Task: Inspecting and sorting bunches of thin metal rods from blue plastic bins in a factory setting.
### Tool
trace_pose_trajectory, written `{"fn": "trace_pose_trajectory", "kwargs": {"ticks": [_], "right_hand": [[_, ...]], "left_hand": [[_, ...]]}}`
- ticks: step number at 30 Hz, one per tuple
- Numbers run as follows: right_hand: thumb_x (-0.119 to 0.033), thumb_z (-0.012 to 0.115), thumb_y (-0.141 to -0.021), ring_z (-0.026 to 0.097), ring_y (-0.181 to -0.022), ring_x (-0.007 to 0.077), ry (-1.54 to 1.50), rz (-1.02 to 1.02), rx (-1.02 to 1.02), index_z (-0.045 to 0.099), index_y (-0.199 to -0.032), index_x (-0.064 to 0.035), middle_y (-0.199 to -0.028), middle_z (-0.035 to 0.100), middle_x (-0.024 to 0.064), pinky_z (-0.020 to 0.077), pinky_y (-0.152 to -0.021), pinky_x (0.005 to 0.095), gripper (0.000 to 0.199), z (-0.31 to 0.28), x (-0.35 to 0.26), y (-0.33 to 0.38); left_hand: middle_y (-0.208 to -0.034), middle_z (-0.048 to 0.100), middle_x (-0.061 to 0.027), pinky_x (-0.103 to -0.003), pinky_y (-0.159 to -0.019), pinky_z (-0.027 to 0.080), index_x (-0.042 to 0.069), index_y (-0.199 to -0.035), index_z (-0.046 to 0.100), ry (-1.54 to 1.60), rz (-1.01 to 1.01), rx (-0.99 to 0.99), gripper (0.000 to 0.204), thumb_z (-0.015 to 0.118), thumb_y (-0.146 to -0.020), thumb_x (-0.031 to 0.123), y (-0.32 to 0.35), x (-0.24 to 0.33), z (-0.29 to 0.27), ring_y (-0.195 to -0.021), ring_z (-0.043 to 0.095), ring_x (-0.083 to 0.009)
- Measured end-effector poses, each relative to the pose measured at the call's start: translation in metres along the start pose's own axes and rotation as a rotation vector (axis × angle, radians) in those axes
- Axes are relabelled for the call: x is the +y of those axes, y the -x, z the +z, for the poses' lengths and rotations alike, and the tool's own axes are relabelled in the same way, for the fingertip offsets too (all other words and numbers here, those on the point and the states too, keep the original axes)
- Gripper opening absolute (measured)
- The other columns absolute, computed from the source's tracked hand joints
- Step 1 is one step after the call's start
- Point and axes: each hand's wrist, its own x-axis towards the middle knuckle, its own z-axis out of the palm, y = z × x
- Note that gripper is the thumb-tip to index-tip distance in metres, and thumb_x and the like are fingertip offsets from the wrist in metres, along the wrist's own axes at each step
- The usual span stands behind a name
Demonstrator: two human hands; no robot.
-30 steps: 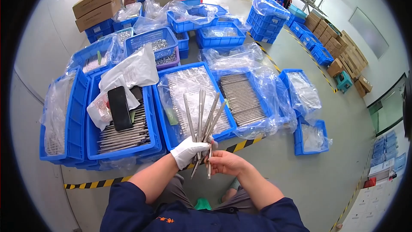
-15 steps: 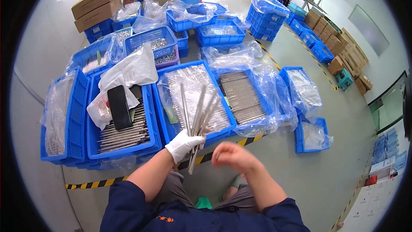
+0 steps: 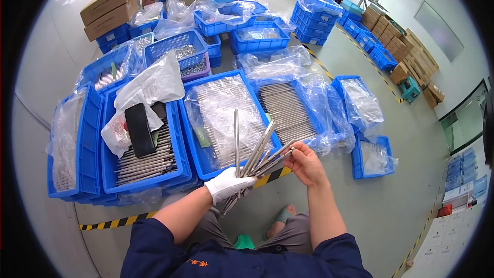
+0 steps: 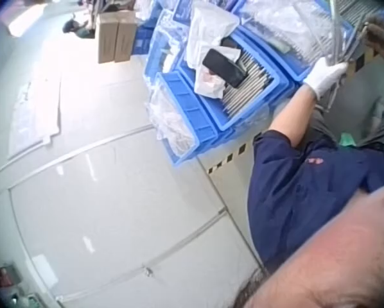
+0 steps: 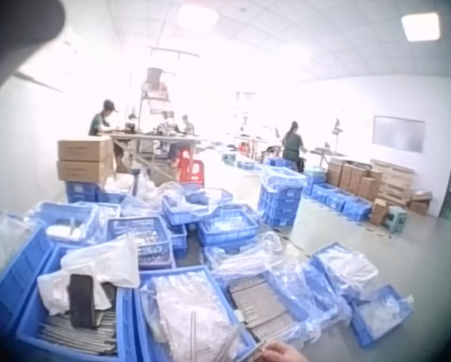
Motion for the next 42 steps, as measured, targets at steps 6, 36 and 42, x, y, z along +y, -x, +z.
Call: {"fn": "trace_pose_trajectory", "kwargs": {"ticks": [6, 36, 42], "right_hand": [[-0.006, 0.056, -0.079, 0.057, -0.078, 0.0118, 0.152, 0.028, 0.138, 0.053, -0.091, -0.0050, -0.087, 0.059, 0.0065, 0.0481, -0.066, 0.0230, 0.013, 0.006, 0.004, 0.003], [-0.019, 0.054, -0.082, 0.057, -0.067, 0.0114, -0.105, 0.661, -0.249, 0.054, -0.089, -0.0077, -0.077, 0.058, 0.0010, 0.0480, -0.064, 0.0269, 0.014, 0.028, 0.064, 0.005], [-0.013, 0.053, -0.081, 0.058, -0.079, 0.0161, -0.025, 0.802, -0.348, 0.052, -0.096, -0.0040, -0.086, 0.058, 0.0072, 0.0480, -0.070, 0.0291, 0.017, 0.049, 0.070, 0.021]], "left_hand": [[-0.071, 0.054, -0.0007, -0.023, -0.056, 0.041, 0.003, -0.090, 0.058, 0.037, 0.021, 0.090, 0.026, 0.061, -0.075, 0.024, 0.002, 0.004, 0.001, -0.061, 0.050, -0.0079], [-0.086, 0.056, -0.0043, -0.024, -0.066, 0.044, 0.004, -0.101, 0.050, 0.465, 0.144, 0.057, 0.035, 0.064, -0.071, 0.014, 0.001, 0.013, -0.002, -0.074, 0.053, -0.0105], [-0.084, 0.058, -0.0068, -0.025, -0.063, 0.043, 0.007, -0.101, 0.049, 0.411, 0.170, 0.141, 0.035, 0.063, -0.069, 0.007, 0.001, 0.012, -0.014, -0.076, 0.054, -0.0139]]}}
